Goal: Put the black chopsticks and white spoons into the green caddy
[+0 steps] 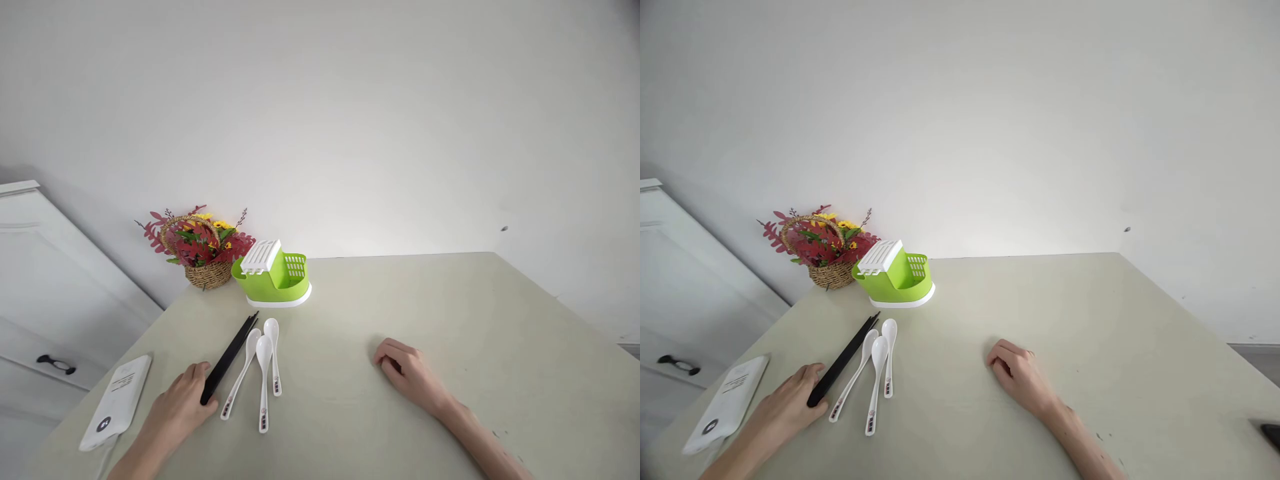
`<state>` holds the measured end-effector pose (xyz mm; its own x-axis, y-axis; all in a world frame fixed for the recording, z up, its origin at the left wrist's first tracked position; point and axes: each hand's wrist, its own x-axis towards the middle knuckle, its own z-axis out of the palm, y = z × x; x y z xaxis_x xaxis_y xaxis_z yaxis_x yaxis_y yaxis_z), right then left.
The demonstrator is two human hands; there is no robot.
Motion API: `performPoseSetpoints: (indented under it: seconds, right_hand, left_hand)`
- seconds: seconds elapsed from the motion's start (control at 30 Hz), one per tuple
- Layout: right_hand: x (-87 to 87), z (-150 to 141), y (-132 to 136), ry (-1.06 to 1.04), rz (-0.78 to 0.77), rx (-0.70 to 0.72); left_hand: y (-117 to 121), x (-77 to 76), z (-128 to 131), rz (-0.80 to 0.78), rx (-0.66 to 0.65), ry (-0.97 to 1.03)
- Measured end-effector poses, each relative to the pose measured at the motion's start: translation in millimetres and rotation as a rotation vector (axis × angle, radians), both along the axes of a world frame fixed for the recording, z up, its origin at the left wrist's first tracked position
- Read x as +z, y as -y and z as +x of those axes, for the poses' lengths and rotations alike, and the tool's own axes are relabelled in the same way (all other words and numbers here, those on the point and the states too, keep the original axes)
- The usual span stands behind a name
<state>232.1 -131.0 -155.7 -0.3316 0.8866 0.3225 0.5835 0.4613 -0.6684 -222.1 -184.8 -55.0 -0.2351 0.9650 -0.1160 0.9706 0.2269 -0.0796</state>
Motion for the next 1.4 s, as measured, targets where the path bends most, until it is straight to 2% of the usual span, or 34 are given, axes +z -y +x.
performPoseSetpoints:
  seconds: [0.13, 0.33, 0.57, 0.7, 0.8, 0.9, 1.03, 1.1, 1.2, 1.3, 1.4]
  right_hand:
    - [0.6, 0, -1, 0.0, 0.003, 0.001]
    - [0.1, 1, -2, 0.002, 0.015, 0.004]
    - [1.2, 1, -1, -0.01, -0.013, 0.007]
    - [1.3, 0, -1, -0.054, -0.022, 0.0]
    - [1.7, 1, -2, -0.127, -0.04, -0.067]
    - [1.8, 4, -5, -0.184, -0.042, -0.179]
    - [1.3, 10, -8, -0.237, -0.046, -0.332]
    - [0.7, 11, -9, -0.257, -0.061, -0.381]
    - [-0.3, 11, -9, -0.258, -0.088, -0.383]
    - [0.1, 10, -9, -0.251, -0.085, -0.349]
    - [2.0, 8, -8, -0.244, -0.076, -0.313]
  left_hand:
    - [-7, 4.8, 0, -0.045, -0.015, -0.064]
    - [0, -5.0, -2, -0.085, 0.006, -0.097]
    - [18, -7.3, 16, 0.121, 0.095, 0.091]
    - [29, 0.9, 50, 0.212, 0.035, 0.183]
    - [34, 4.7, 93, 0.134, -0.098, 0.281]
    - [34, -1.7, 144, 0.06, -0.264, 0.275]
    - [31, -17.9, 195, -0.031, -0.392, 0.175]
    - [31, -22.9, 210, -0.083, -0.43, 0.113]
    - [31, -26.9, 221, -0.121, -0.467, 0.045]
    - [33, -34.7, 225, -0.078, -0.526, 0.01]
    - [35, -48.9, 223, -0.004, -0.56, -0.021]
